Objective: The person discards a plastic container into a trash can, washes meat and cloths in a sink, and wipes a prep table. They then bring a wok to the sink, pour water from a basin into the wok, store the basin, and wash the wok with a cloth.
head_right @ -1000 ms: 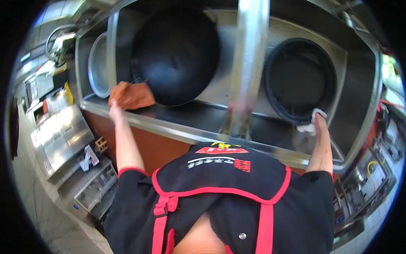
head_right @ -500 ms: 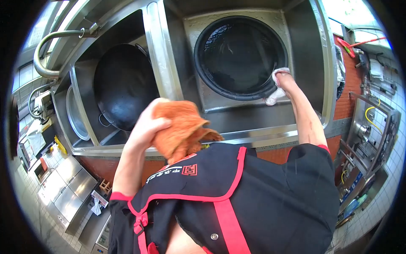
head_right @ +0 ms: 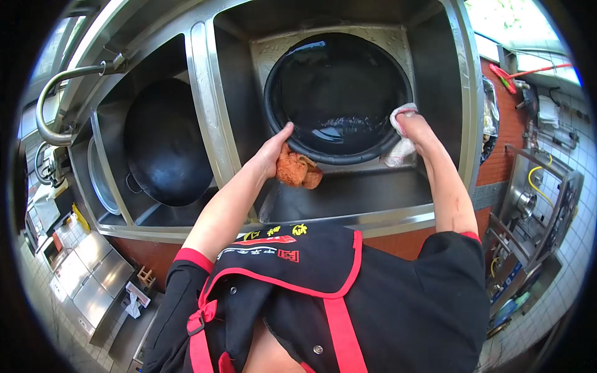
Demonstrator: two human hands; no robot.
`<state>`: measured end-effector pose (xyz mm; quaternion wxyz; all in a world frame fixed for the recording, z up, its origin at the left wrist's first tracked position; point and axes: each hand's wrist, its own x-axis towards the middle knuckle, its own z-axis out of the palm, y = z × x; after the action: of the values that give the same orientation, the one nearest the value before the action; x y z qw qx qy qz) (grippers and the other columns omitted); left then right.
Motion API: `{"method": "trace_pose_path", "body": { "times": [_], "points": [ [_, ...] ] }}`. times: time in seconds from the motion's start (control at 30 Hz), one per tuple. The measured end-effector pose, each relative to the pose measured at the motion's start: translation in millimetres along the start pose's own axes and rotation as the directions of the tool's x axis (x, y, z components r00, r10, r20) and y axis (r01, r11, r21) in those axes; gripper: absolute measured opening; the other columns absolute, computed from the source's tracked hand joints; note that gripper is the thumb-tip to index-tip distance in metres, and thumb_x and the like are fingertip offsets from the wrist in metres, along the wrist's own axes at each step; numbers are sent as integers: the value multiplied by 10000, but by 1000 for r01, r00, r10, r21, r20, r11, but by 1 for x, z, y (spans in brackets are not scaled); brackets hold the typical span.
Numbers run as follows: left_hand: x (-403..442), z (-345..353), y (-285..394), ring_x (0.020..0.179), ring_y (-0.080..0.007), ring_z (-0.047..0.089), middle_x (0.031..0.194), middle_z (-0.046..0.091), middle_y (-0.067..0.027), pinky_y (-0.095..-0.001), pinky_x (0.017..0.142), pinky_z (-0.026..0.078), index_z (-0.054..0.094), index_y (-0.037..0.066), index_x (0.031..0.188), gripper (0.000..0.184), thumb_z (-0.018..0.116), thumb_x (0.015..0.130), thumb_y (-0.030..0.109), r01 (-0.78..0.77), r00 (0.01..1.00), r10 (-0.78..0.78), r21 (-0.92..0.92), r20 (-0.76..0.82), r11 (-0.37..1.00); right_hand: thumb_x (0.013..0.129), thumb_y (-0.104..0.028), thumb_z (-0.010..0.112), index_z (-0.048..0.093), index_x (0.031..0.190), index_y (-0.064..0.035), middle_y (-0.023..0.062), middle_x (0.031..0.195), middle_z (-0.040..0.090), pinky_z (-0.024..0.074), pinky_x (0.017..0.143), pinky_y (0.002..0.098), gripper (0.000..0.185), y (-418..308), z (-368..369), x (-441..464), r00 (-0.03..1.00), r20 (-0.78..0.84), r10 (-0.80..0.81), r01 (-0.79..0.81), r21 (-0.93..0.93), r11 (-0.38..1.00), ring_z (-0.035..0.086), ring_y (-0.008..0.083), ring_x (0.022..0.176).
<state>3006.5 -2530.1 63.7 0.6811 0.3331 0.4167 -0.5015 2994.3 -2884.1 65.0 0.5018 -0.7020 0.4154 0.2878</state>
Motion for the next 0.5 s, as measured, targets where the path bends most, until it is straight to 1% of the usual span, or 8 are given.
{"method": "trace_pose_path", "body": {
  "times": [0.03, 0.07, 0.13, 0.2, 0.27, 0.37, 0.43, 0.5],
  "points": [
    [5, -1, 1, 929, -280, 623, 1011, 637, -145, -428, 844, 499, 556, -35, 1063, 446, 550, 892, 377, 35, 999, -34, 21, -20, 999, 785, -211, 552, 621, 929, 61, 104, 873, 617, 435, 691, 332, 315, -2, 1, -1, 1000, 0, -3, 3, -4, 1000, 575, 185, 779],
    [10, 1, -2, 840, -279, 642, 970, 638, -169, -418, 795, 517, 552, -73, 1009, 350, 576, 864, 245, -36, 991, 51, 121, -122, 992, 784, -210, 553, 625, 912, 53, 92, 846, 616, 431, 678, 327, 301, -3, 2, -4, 999, -28, -20, 19, -34, 999, 573, 179, 761],
    [7, 2, -2, 776, -279, 651, 904, 641, -173, -396, 745, 539, 553, -74, 967, 274, 565, 837, 168, -110, 978, 136, 166, -156, 980, 780, -208, 555, 635, 877, 37, 68, 791, 614, 425, 653, 317, 275, -9, 3, -12, 995, -79, -63, 56, -96, 994, 570, 166, 725],
    [-5, 8, 1, 718, -276, 653, 833, 636, -180, -373, 686, 551, 554, -94, 895, 204, 568, 783, 75, -216, 956, 249, 197, -158, 956, 782, -200, 550, 637, 839, 16, 42, 746, 599, 407, 619, 298, 240, 4, -5, -7, 992, -56, -114, 114, -1, 993, 554, 140, 689],
    [-14, 7, -2, 706, -265, 650, 803, 634, -166, -368, 678, 546, 562, -88, 857, 187, 575, 775, 79, -221, 951, 265, 245, -162, 944, 798, -191, 549, 631, 786, -19, 0, 690, 566, 377, 570, 263, 190, 11, -5, -18, 990, -45, -132, 136, 89, 987, 516, 94, 632],
    [-23, 4, -16, 685, -237, 643, 764, 632, -149, -341, 647, 523, 587, -95, 805, 186, 584, 754, 83, -247, 943, 294, 265, -156, 932, 817, -193, 548, 628, 776, -25, -7, 688, 559, 380, 564, 260, 190, 21, -1, -45, 990, -54, -128, 136, 189, 972, 504, 89, 616],
    [-36, 2, -27, 672, -221, 638, 750, 633, -142, -328, 631, 512, 599, -101, 787, 191, 585, 745, 85, -246, 943, 294, 266, -155, 932, 834, -199, 542, 623, 777, -25, -11, 690, 558, 393, 569, 260, 199, 34, -4, -54, 993, -31, -115, 119, 220, 968, 503, 86, 613],
    [-55, 3, -32, 658, -211, 634, 746, 633, -137, -324, 624, 509, 602, -102, 785, 192, 585, 745, 86, -230, 948, 279, 280, -151, 932, 845, -191, 536, 621, 794, -25, -14, 702, 561, 392, 574, 254, 193, 39, -7, -68, 990, -21, -141, 142, 209, 968, 503, 83, 621]
  ]
}}
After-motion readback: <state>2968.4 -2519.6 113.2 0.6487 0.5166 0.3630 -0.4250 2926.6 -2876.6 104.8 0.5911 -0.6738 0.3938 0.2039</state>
